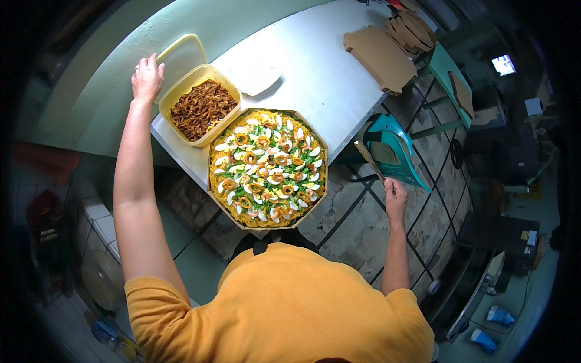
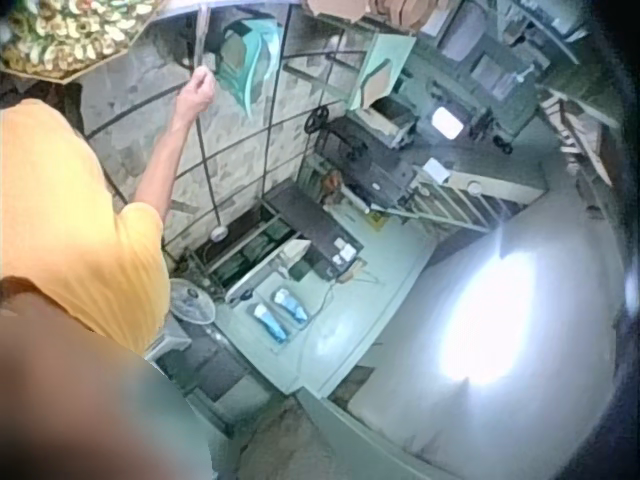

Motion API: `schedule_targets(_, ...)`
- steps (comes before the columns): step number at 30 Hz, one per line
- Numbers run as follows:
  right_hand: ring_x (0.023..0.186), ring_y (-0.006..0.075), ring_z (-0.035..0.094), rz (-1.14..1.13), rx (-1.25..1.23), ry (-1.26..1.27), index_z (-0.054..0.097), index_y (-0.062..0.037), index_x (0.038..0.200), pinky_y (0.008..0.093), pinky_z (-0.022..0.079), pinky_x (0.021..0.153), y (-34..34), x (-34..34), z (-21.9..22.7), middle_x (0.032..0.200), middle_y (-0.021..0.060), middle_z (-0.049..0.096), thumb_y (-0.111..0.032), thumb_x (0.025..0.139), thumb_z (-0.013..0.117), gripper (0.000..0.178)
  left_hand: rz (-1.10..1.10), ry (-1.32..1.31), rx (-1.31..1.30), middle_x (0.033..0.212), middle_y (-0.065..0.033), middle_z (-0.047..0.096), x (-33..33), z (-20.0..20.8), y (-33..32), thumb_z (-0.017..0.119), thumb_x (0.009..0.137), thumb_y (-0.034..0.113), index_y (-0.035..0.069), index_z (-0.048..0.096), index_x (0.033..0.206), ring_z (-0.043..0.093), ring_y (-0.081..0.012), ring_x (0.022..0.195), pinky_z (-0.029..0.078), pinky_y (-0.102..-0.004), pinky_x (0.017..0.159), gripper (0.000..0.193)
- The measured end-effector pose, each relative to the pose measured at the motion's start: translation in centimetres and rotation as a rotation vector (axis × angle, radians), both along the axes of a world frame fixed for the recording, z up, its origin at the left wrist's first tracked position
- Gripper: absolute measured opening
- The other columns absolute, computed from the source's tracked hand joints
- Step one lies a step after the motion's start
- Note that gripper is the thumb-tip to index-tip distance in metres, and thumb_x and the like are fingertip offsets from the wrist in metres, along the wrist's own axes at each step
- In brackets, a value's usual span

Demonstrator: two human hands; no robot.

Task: The person uses tongs to place fried shallots onto a large octagonal dish already topped with sliced hard-boiled eggs and green garnish. After topping, the person wraps the dish in plastic film, then packs small green fruits into a separate plastic bag and places them into a cardboard box.

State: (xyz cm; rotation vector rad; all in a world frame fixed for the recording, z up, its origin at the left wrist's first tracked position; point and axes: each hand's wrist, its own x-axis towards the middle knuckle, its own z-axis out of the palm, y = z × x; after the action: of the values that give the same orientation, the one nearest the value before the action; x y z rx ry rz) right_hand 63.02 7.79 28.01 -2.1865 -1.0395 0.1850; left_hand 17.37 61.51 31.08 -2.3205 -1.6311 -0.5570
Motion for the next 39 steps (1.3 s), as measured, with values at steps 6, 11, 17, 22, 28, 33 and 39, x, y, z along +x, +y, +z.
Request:
schedule_targets(6, 0.074, 0.0283, 0.062, 0.184, -0.012, -0.041, 0.068, -0.0033, 0.097, 0.0365, 0.049, 0.066, 2.7, -4.3, 0.2, 0.083, 0.0114, 0.063, -0.02, 0.091, 0.062, 0.019, -0.055, -0.247, -0.113, 0.11, -0.0126, 0.06, -0.1, 1.1, -3.0, 0.054, 0.096, 0.032, 0.009, 0.067, 0.111, 0.062, -0.0293, 0.1, 0.05, -0.0418, 0.086, 0.031)
schedule_targets(11, 0.077, 0.0337, 0.062, 0.252, -0.055, -0.191, 0.065, -0.0042, 0.096, 0.0422, 0.049, 0.065, 6.5, -8.5, -0.4, 0.085, 0.0112, 0.059, -0.019, 0.089, 0.063, 0.017, -0.251, -0.331, -0.024, 0.1, -0.0071, 0.068, 0.5, 1.3, -9.2, 0.061, 0.092, 0.028, 0.01, 0.068, 0.102, 0.067, -0.026, 0.089, 0.053, -0.0382, 0.079, 0.022)
schedule_targets(17, 0.072, 0.034, 0.063, 0.317, -0.198, -0.318, 0.063, -0.0057, 0.099, 0.0432, 0.05, 0.062, 9.0, -9.8, -0.9, 0.087, 0.0112, 0.057, -0.019, 0.091, 0.061, 0.016, -0.398, -0.339, 0.097, 0.098, -0.0079, 0.068, 2.0, -0.6, -16.2, 0.07, 0.084, 0.014, 0.007, 0.066, 0.096, 0.064, -0.0265, 0.09, 0.048, -0.0378, 0.075, 0.015)
schedule_targets(22, 0.071, 0.0329, 0.063, 0.371, -0.115, -0.292, 0.065, -0.0056, 0.096, 0.0422, 0.049, 0.062, 9.7, -9.6, -1.0, 0.083, 0.0112, 0.059, -0.018, 0.091, 0.061, 0.014, -0.352, -0.301, 0.074, 0.106, -0.0023, 0.067, 2.1, -4.5, -20.4, 0.072, 0.079, 0.012, 0.01, 0.066, 0.1, 0.061, -0.0226, 0.097, 0.044, -0.035, 0.082, 0.022)
schedule_targets(28, 0.069, 0.0263, 0.062, 0.256, 0.051, -0.076, 0.068, -0.0042, 0.094, 0.0359, 0.047, 0.06, 8.7, -5.6, -0.3, 0.078, 0.0102, 0.06, -0.017, 0.091, 0.062, 0.015, -0.323, -0.23, 0.032, 0.107, -0.0003, 0.065, 2.1, -7.7, -22.4, 0.072, 0.077, 0.009, 0.012, 0.063, 0.098, 0.06, -0.0213, 0.1, 0.043, -0.0352, 0.085, 0.023)
schedule_targets(33, 0.069, 0.0215, 0.059, 0.203, 0.1, -0.053, 0.069, -0.0029, 0.097, 0.0331, 0.045, 0.062, 8.5, 1.2, 0.1, 0.078, 0.0081, 0.061, -0.021, 0.094, 0.06, 0.02, -0.293, -0.172, 0.018, 0.108, -0.0006, 0.065, 2.5, -8.2, -22.9, 0.071, 0.077, 0.008, 0.012, 0.062, 0.099, 0.059, -0.0217, 0.101, 0.043, -0.0355, 0.087, 0.024)
schedule_targets(39, 0.066, 0.0213, 0.058, 0.334, 0.082, -0.007, 0.069, -0.0018, 0.095, 0.0329, 0.044, 0.059, 10.5, 4.9, 0.2, 0.074, 0.0082, 0.059, -0.018, 0.094, 0.06, 0.019, -0.213, -0.205, -0.026, 0.11, -0.0043, 0.064, 3.6, -7.8, -24.1, 0.07, 0.078, 0.006, 0.009, 0.061, 0.1, 0.059, -0.0257, 0.105, 0.044, -0.0373, 0.09, 0.023)
